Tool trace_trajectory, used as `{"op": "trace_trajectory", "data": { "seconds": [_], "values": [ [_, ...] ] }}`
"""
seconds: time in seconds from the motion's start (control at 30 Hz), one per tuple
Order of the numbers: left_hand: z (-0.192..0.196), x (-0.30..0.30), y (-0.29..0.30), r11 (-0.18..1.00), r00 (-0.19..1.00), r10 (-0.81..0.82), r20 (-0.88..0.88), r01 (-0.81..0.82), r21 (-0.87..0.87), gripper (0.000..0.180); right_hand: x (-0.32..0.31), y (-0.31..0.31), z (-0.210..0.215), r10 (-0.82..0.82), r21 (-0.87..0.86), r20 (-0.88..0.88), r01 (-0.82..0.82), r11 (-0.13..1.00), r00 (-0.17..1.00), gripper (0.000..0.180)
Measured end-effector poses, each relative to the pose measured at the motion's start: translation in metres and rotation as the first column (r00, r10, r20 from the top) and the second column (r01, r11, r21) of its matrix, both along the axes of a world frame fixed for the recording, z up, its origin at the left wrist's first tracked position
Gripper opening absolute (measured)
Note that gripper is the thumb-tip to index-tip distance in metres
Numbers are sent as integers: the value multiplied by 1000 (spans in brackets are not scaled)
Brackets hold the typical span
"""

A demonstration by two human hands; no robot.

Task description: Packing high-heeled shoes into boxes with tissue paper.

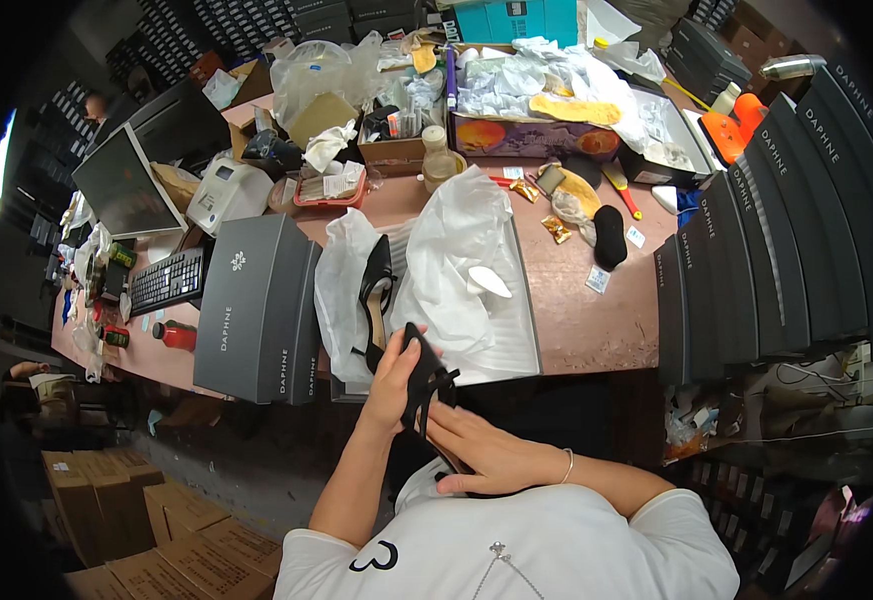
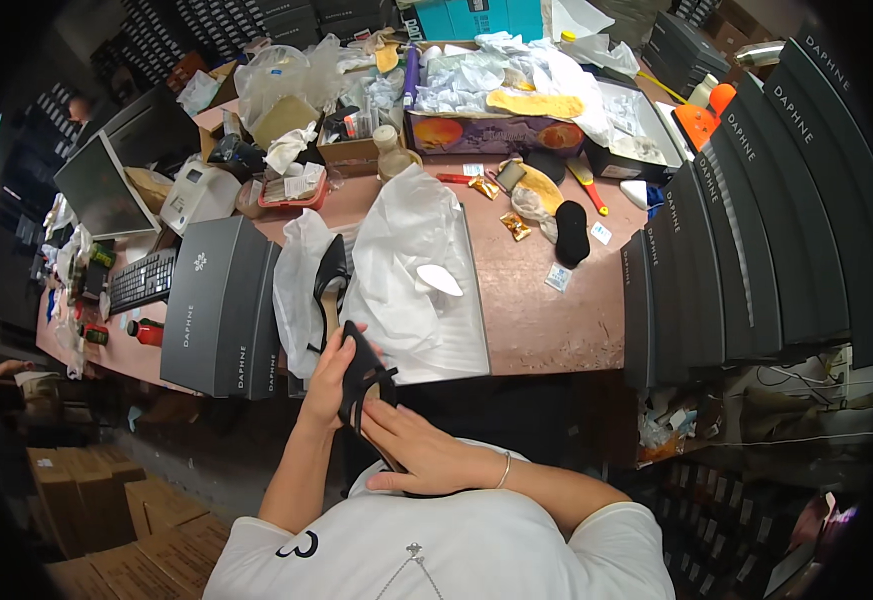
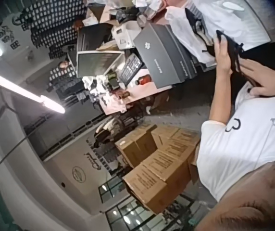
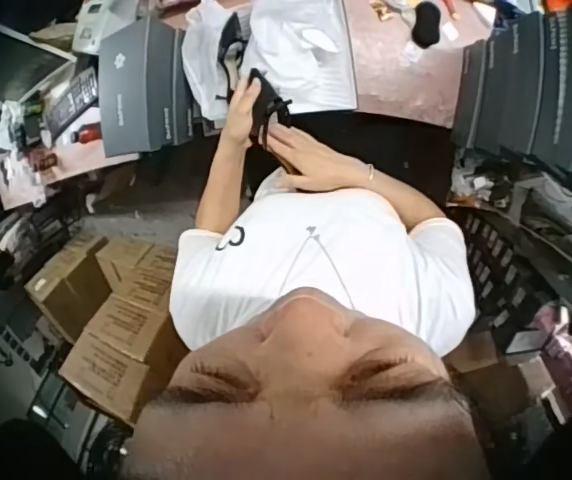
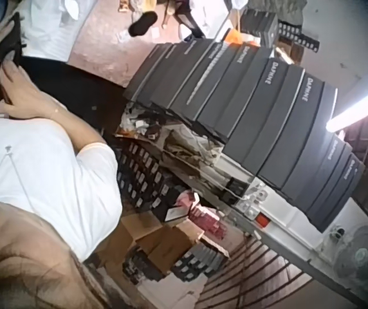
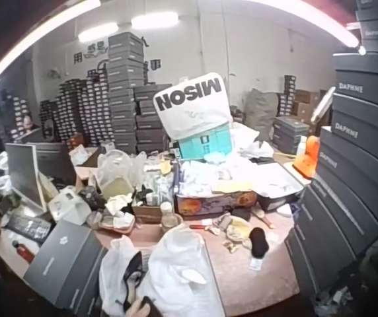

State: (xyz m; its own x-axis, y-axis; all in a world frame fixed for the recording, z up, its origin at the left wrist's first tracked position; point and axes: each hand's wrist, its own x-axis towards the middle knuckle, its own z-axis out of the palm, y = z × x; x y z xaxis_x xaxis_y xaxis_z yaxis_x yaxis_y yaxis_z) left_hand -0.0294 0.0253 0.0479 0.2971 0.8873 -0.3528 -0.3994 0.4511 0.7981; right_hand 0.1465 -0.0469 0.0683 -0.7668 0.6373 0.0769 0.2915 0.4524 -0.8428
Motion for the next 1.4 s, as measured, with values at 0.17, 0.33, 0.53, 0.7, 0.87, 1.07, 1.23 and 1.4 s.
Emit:
{"op": "trace_trajectory", "data": {
  "seconds": [0.17,0.33,0.53,0.7,0.87,1.07,1.23,1.4],
  "values": [
    [-9,14,0,998,999,-28,39,30,-56,37,-19,21,-11,-185,122,146,168,978,972,59],
    [-28,-2,9,994,992,-78,99,85,-75,38,21,27,5,153,-333,-102,-179,926,983,52],
    [-25,25,-35,947,769,-93,632,263,-182,67,73,132,-44,-754,846,103,342,409,648,30],
    [-34,29,-57,958,943,96,320,-1,-285,65,72,126,-56,-795,397,-201,789,468,572,8],
    [-28,29,-29,993,918,10,396,37,-111,64,41,54,16,-383,247,129,344,906,915,11],
    [-22,45,-49,986,975,126,185,-104,-127,53,15,71,-27,-478,84,-106,487,869,872,24],
    [-24,25,-34,893,974,219,48,-181,-412,31,57,145,-63,-671,672,127,434,600,731,30],
    [-29,20,-27,901,977,156,143,-81,-427,52,60,148,-74,-692,568,-43,587,577,721,26]
  ]
}}
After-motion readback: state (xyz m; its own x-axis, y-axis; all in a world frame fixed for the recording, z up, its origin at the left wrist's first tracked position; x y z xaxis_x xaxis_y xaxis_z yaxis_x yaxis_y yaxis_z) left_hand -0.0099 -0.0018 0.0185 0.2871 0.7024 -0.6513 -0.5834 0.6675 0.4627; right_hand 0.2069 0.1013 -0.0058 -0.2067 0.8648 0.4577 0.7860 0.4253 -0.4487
